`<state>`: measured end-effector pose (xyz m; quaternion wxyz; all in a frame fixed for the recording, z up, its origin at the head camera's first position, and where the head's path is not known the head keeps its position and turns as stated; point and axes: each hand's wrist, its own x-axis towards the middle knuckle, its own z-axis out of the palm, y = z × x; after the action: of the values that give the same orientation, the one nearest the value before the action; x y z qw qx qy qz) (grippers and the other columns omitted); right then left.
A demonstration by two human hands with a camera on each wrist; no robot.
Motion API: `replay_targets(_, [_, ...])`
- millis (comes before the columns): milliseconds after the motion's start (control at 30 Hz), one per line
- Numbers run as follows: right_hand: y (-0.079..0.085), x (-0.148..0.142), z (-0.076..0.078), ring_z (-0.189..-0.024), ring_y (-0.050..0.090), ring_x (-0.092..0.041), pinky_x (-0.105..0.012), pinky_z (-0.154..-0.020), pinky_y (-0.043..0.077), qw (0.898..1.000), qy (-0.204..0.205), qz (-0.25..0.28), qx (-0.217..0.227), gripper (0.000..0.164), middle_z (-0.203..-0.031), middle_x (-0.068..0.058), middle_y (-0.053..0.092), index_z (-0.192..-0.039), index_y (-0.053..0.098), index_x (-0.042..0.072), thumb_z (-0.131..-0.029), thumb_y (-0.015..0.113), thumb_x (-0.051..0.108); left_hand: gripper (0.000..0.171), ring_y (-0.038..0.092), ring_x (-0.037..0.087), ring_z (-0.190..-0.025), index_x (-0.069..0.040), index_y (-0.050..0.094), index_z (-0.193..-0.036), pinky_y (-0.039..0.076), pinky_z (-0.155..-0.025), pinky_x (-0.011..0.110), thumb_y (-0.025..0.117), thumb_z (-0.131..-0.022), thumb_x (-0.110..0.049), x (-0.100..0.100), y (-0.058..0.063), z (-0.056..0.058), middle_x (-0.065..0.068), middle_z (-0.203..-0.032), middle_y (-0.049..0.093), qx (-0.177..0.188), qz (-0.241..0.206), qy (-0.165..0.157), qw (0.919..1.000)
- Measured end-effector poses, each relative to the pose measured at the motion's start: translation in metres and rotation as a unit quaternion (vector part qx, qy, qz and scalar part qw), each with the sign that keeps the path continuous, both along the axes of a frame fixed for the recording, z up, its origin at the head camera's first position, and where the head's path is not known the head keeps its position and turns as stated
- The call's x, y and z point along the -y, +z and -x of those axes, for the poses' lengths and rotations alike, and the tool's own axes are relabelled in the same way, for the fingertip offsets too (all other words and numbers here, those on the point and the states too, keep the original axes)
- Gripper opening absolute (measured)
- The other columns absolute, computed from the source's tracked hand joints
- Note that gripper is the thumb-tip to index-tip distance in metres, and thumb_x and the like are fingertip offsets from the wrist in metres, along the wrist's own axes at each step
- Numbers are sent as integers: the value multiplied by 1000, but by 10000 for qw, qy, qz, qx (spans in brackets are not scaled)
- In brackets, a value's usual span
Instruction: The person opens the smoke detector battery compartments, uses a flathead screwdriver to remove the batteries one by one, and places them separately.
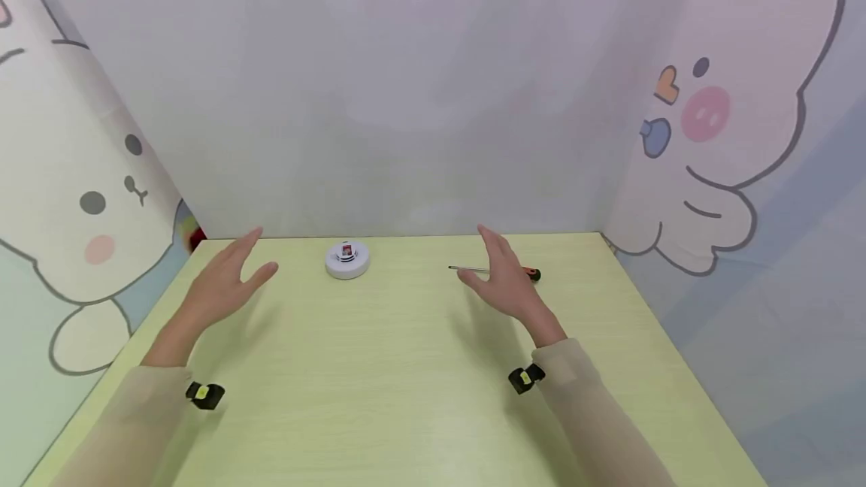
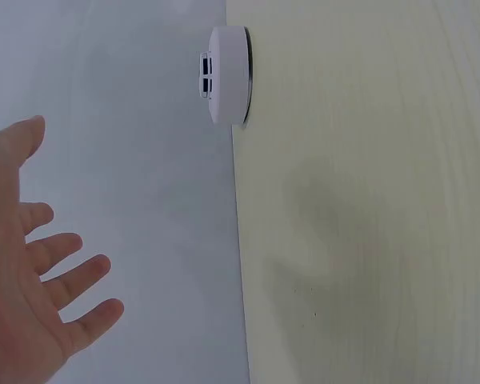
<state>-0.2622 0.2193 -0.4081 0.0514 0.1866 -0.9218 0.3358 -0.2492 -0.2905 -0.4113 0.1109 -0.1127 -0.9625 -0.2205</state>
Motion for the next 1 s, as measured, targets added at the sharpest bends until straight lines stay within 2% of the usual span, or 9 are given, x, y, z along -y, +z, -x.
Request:
replay_targets(67, [0,8,5,-161,20,-39,-66,-122,29,9999,105,113,18,94,-175,-16,18,-171,13,12,-103,71,43,85,28,51,-154,-14,17,-171,25,-115,77,53,-108,-58,-1,-1,4,20,-173,25,141,-145,-53,9998])
replay_targets(167, [-2,21,12,-160,21,-38,-64,-122,29,9995,176,228,92,93,-174,-15,21,-170,17,12,-102,72,43,83,34,49,-152,-14,18,-171,29,-115,75,53,-108,-56,-2,-4,10,21,-172,28,327,-369,-136,9987])
replay_targets(333, [-7,38,23,-153,36,-41,-63,-118,38,9981,249,491,290,89,-171,-15,28,-169,23,14,-101,73,42,83,46,47,-143,-13,21,-170,38,-110,73,55,-108,-55,-6,-12,21,23,-168,34,508,-619,-134,9967])
replay_targets(500, [-14,52,31,-147,43,-44,-59,-111,47,9961,292,697,457,86,-168,-18,32,-169,25,14,-102,74,36,84,47,47,-143,-12,23,-170,39,-111,72,56,-107,-58,-16,-16,32,24,-164,39,636,-707,-205,9953])
replay_targets(667, [-23,67,39,-145,47,-42,-56,-109,51,9953,385,713,526,86,-167,-17,35,-168,26,13,-101,75,34,82,50,45,-141,-10,27,-168,40,-111,71,60,-106,-53,-23,-22,43,22,-163,42,745,-794,-364,9934])
replay_targets(1000, [-40,98,51,-141,51,-45,-56,-106,52,9920,600,809,757,84,-165,-23,38,-167,28,8,-101,74,33,82,49,45,-142,-10,29,-168,41,-113,67,65,-105,-48,-38,-47,68,22,-162,44,1048,-910,-564,9887])
